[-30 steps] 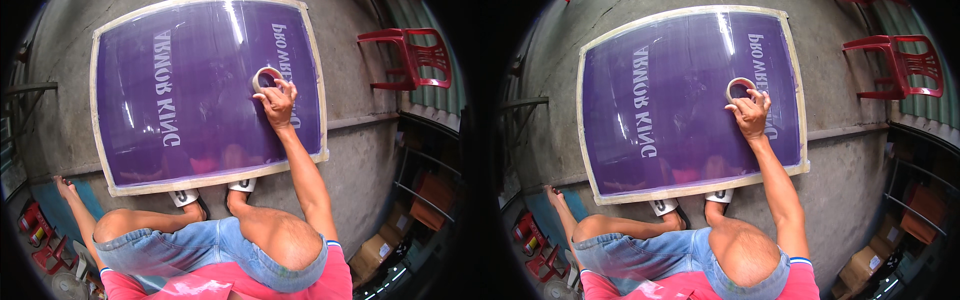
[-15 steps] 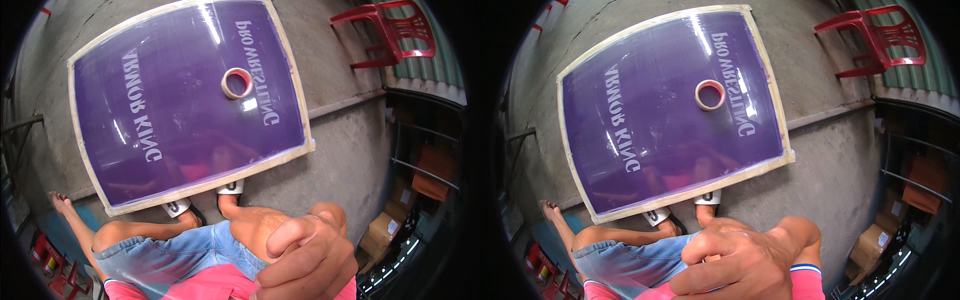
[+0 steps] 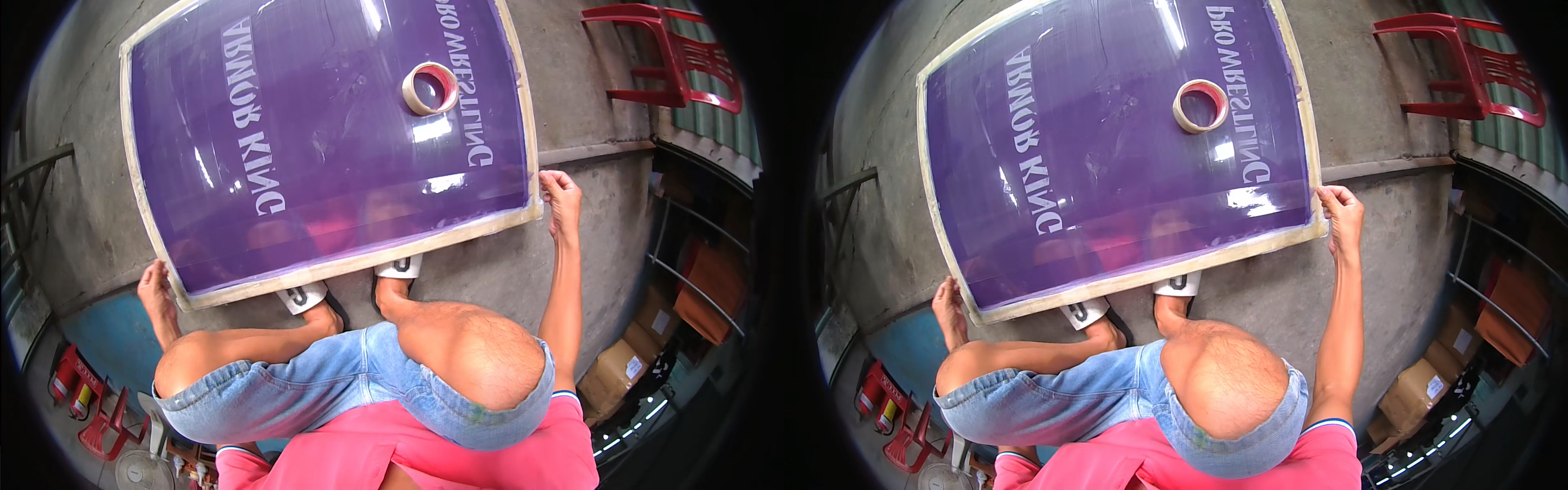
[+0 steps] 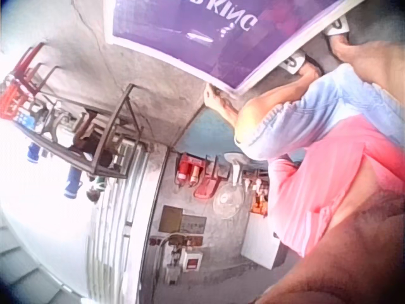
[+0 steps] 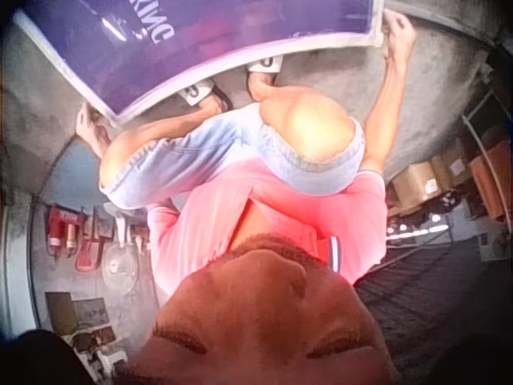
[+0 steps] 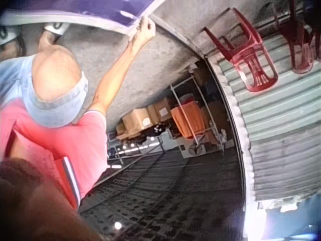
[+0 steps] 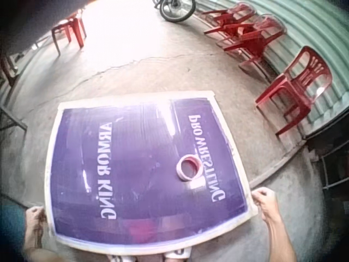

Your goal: The person applies clear adhesive tape to the edges of a purple rectangular board labeled 'ARMOR KING PRO WRESTLING'. They repeatedly tear strips of tape and press them along the perimeter, smoothing the surface to secure the film.

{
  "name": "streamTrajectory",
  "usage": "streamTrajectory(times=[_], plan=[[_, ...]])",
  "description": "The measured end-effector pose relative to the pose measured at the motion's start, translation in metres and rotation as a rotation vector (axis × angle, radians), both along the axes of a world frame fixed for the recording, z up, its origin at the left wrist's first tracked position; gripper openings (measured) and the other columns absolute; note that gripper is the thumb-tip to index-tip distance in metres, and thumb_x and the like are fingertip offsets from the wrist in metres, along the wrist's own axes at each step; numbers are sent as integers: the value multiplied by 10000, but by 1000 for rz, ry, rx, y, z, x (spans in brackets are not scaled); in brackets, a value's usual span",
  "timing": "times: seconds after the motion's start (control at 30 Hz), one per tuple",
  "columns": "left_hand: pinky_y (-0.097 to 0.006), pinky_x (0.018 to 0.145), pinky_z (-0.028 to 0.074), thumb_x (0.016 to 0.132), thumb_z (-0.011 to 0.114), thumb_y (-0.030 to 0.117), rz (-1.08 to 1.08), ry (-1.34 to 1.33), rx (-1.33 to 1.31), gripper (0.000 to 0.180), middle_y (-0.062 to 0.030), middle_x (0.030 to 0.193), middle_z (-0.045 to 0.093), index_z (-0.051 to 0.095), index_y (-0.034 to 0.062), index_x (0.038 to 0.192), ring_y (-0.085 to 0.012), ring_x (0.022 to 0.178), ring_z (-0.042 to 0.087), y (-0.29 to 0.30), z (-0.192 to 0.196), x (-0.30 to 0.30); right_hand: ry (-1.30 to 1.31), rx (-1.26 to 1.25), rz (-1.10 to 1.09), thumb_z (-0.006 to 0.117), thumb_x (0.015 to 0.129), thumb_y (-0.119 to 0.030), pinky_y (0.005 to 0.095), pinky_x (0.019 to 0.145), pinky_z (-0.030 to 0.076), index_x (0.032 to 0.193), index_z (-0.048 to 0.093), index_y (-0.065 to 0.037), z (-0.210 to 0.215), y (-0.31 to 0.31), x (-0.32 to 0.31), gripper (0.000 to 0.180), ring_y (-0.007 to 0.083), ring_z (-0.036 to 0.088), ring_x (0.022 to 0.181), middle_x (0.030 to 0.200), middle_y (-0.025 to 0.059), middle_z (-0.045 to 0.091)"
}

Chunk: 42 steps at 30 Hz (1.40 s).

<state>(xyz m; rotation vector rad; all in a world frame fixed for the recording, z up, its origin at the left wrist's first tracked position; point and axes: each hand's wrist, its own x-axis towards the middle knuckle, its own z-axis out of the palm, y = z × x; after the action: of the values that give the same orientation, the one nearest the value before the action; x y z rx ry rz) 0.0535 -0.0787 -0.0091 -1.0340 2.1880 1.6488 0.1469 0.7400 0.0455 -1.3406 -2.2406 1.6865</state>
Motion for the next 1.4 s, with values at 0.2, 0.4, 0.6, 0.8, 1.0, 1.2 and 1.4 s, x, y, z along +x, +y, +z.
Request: streamTrajectory(times=[0.2, 0.4, 0.6, 0.8, 1.0, 1.2, 1.4], plan=[[-224, 648, 382, 849, 802, 168, 105, 11, -191, 156, 42, 794, 649, 716, 41, 875, -43, 710, 517, 58, -5, 31, -67, 111, 11, 797, 823, -124, 207, 649, 420, 878, 745, -7, -58, 9, 9, 140, 53, 552, 718, 789, -30, 664], [-231, 709, 447, 820, 823, 152, 131, 47, -307, 169, 11, 774, 661, 725, 15, 829, -82, 735, 565, 72, -10, 27, -31, 261, -22, 833, 789, -148, 245, 713, 470, 853, 741, 29, -75, 3, 11, 210, 90, 580, 782, 900, 29, 661], [-239, 710, 475, 803, 820, 96, 173, 76, -312, 145, -30, 788, 698, 745, -17, 856, -95, 733, 609, 66, -9, 27, -83, 300, -12, 852, 770, -167, 255, 750, 476, 881, 745, 1, -78, -7, -2, 228, 107, 597, 799, 899, 36, 673], [-235, 686, 470, 780, 836, 95, 130, 55, -352, 165, -33, 771, 696, 749, -31, 842, -96, 709, 603, 76, -7, 18, -90, 228, -3, 832, 801, -169, 242, 799, 459, 906, 741, -3, -82, 12, 13, 216, 94, 594, 825, 875, 13, 685], [-240, 640, 448, 777, 843, 108, 137, 61, -363, 179, -27, 724, 669, 745, -34, 825, -86, 673, 567, 86, -1, 17, -97, 227, 16, 811, 820, -149, 229, 790, 444, 911, 737, -1, -86, 16, 11, 189, 75, 575, 809, 858, -1, 682], [-234, 640, 448, 769, 852, 116, 156, 28, -360, 193, -27, 726, 670, 743, -36, 817, -85, 677, 569, 87, -3, 12, -44, 202, 15, 809, 825, -141, 228, 786, 443, 909, 737, -5, -88, 18, 15, 175, 74, 576, 807, 868, 2, 686], [-242, 656, 427, 774, 862, 158, 153, 16, -355, 212, -13, 721, 653, 741, -15, 797, -86, 671, 544, 88, -6, 8, -76, 210, 8, 815, 822, -151, 226, 804, 448, 917, 738, -8, -83, 14, 16, 188, 82, 593, 829, 888, 13, 693]])
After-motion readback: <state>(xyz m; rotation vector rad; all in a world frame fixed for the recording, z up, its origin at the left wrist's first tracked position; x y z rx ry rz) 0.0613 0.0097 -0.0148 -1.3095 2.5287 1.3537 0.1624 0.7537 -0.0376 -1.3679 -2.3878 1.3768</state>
